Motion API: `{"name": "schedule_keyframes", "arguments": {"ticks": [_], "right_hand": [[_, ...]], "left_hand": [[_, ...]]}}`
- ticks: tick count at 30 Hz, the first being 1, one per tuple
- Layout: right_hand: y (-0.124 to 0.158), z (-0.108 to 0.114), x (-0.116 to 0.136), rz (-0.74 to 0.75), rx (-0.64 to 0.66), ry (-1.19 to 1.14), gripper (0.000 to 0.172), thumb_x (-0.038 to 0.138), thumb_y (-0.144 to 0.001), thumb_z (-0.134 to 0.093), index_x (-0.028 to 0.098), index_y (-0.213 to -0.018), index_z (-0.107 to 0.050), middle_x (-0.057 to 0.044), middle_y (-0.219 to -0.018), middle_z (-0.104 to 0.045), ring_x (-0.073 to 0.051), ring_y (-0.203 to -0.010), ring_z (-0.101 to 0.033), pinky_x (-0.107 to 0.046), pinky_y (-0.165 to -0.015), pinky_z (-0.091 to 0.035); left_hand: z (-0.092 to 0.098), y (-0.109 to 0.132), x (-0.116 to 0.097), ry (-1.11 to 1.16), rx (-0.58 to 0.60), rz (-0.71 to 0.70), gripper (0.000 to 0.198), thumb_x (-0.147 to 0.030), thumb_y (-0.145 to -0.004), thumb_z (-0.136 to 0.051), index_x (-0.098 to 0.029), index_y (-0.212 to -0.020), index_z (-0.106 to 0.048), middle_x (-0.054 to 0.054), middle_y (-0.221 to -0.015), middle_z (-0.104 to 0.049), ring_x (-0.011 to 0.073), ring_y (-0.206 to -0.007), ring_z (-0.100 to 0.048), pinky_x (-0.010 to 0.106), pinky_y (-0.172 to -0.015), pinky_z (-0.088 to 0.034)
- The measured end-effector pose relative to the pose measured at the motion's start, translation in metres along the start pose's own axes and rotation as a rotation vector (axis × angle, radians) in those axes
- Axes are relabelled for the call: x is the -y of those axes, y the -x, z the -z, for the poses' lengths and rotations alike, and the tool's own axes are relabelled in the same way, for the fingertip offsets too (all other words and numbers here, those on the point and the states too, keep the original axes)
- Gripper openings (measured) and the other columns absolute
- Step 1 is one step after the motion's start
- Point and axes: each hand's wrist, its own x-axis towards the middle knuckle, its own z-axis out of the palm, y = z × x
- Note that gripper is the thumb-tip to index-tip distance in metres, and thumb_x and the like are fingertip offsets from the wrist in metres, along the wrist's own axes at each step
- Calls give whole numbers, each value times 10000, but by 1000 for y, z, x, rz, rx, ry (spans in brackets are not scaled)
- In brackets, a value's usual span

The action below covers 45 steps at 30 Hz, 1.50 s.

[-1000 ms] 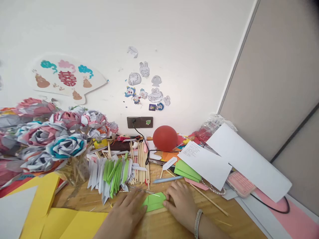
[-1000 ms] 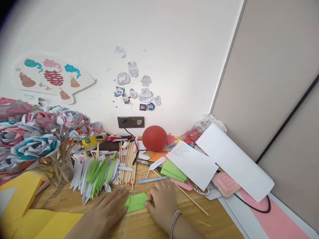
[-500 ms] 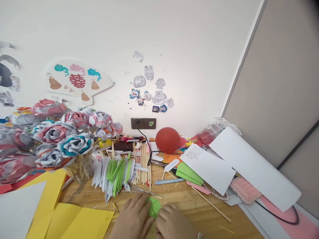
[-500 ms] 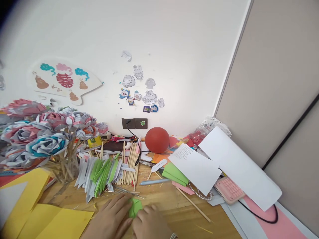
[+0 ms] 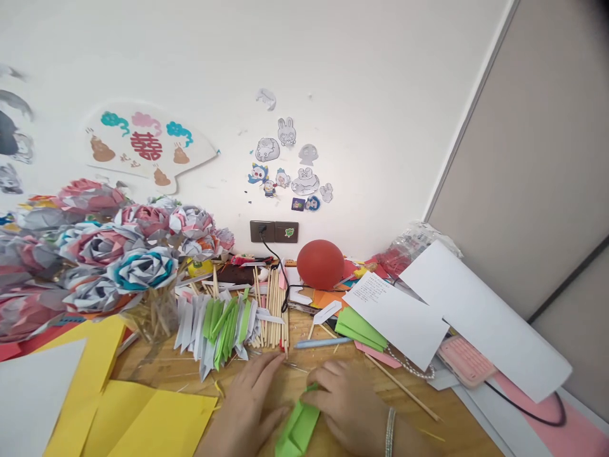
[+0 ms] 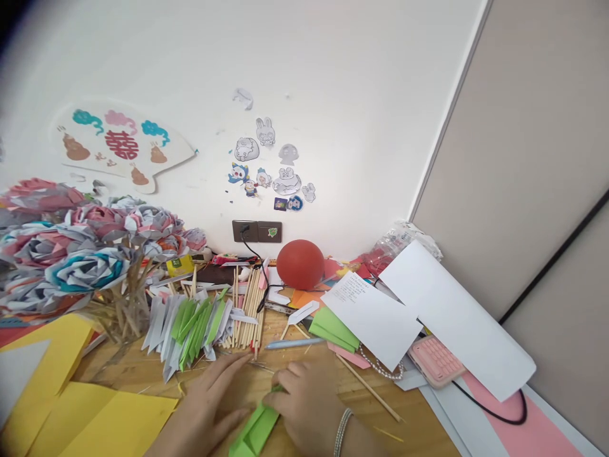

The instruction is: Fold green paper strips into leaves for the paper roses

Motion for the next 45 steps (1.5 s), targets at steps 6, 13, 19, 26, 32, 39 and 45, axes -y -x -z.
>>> {"name": "schedule_keyframes", "arguments": {"ticks": [6,13,19,26,32,39,45], "right_hand": [[-1,10,-5,-142,57,169,153,287,-815,-629,243,-960,-617,-10,-884,-596,-197,-844,-503,-307,-678,-341],[-4,4,-4,-121,70,189,200,306,-809,-650,194,-964,-595,-12,-876,-624,-190,-814,-521,-296,-664,-354],[-4,1,-5,-127,54,118,79,254,-817,-616,182,-786,-601,-13,-838,-614,-180,-797,-512,-293,-676,-362],[-4,-4,-4,-355,-81,-192,102,211,-720,-726,197,-713,-625,20,-805,-609,-156,-822,-527,-269,-709,-352],[-6,-7,1,-526,-121,-323,130,121,-678,-732,176,-658,-616,7,-801,-596,-157,-830,-532,-257,-730,-368],[-12,-11,6,-609,-160,-287,149,78,-671,-664,174,-619,-562,-7,-788,-575,-182,-828,-520,-284,-730,-369],[-9,-13,4,-618,-177,-226,142,115,-669,-657,187,-696,-538,-5,-806,-563,-196,-805,-504,-301,-712,-362]], "left_hand": [[10,-9,-6,-53,61,-330,88,-278,-836,-536,-211,-803,-581,27,-783,-631,208,-731,-580,321,-652,-483],[-2,-8,-8,-266,-38,-428,250,-120,-898,-381,-181,-721,-548,9,-712,-581,171,-643,-511,286,-602,-399],[3,-10,-9,-296,38,-399,274,-112,-899,-373,-199,-698,-539,0,-687,-585,166,-634,-520,276,-596,-406],[7,-7,-21,-236,126,-200,154,-102,-827,-453,-210,-773,-549,28,-837,-614,189,-746,-573,289,-658,-476],[1,-8,-24,-173,137,-90,213,-99,-846,-416,-207,-749,-572,29,-808,-604,194,-755,-576,313,-688,-490],[3,-15,-32,-123,201,151,197,-127,-830,-423,-172,-747,-596,66,-841,-598,225,-824,-578,378,-738,-490],[6,-17,-30,-83,183,209,171,-133,-794,-446,-177,-672,-556,58,-797,-584,228,-797,-572,390,-724,-486]]}}
